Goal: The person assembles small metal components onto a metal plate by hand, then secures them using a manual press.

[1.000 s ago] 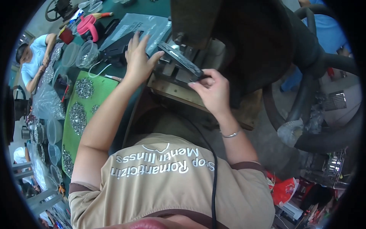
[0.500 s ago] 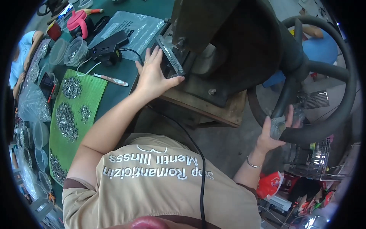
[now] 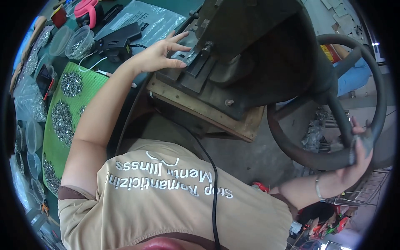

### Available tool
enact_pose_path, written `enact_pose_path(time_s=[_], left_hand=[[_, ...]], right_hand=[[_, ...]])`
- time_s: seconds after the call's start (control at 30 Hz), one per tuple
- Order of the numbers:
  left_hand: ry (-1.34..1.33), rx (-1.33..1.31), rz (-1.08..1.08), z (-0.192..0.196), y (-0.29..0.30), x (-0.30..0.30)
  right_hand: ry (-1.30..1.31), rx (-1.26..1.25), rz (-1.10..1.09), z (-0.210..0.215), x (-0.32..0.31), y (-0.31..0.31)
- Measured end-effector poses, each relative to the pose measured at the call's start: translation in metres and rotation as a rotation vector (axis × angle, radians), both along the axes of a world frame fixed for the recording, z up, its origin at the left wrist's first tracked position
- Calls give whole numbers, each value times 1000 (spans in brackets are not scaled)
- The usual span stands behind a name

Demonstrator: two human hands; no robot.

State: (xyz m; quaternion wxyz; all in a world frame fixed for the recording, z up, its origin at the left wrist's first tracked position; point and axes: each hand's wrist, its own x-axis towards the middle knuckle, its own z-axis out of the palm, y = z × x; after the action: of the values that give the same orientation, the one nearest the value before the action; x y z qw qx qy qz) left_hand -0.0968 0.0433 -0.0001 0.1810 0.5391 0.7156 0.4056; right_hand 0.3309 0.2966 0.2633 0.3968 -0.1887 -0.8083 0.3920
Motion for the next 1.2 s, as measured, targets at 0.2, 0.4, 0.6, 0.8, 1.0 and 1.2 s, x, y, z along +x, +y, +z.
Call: enact_pose_path(time_s=[0.2,0.4,0.6,0.8,1.0,1.2], left_hand=[[-30,54,17,-10,10,1],[79,49,115,-21,13,7],[-19,109,343,-17,6,17],[48,199,314,-29,20,19],[-53,52,362,-8,6,25],[163,241,436,-32,13,26]], right_hand=[[37,-420,164,58,-14,49],[-270,210,193,72,-41,35],[228,-278,-334,-14,-99,-80],[260,319,-175,-123,-5,-42],[134,76,-84,-16,-8,-9],[366,617,-271,-167,-18,-30]])
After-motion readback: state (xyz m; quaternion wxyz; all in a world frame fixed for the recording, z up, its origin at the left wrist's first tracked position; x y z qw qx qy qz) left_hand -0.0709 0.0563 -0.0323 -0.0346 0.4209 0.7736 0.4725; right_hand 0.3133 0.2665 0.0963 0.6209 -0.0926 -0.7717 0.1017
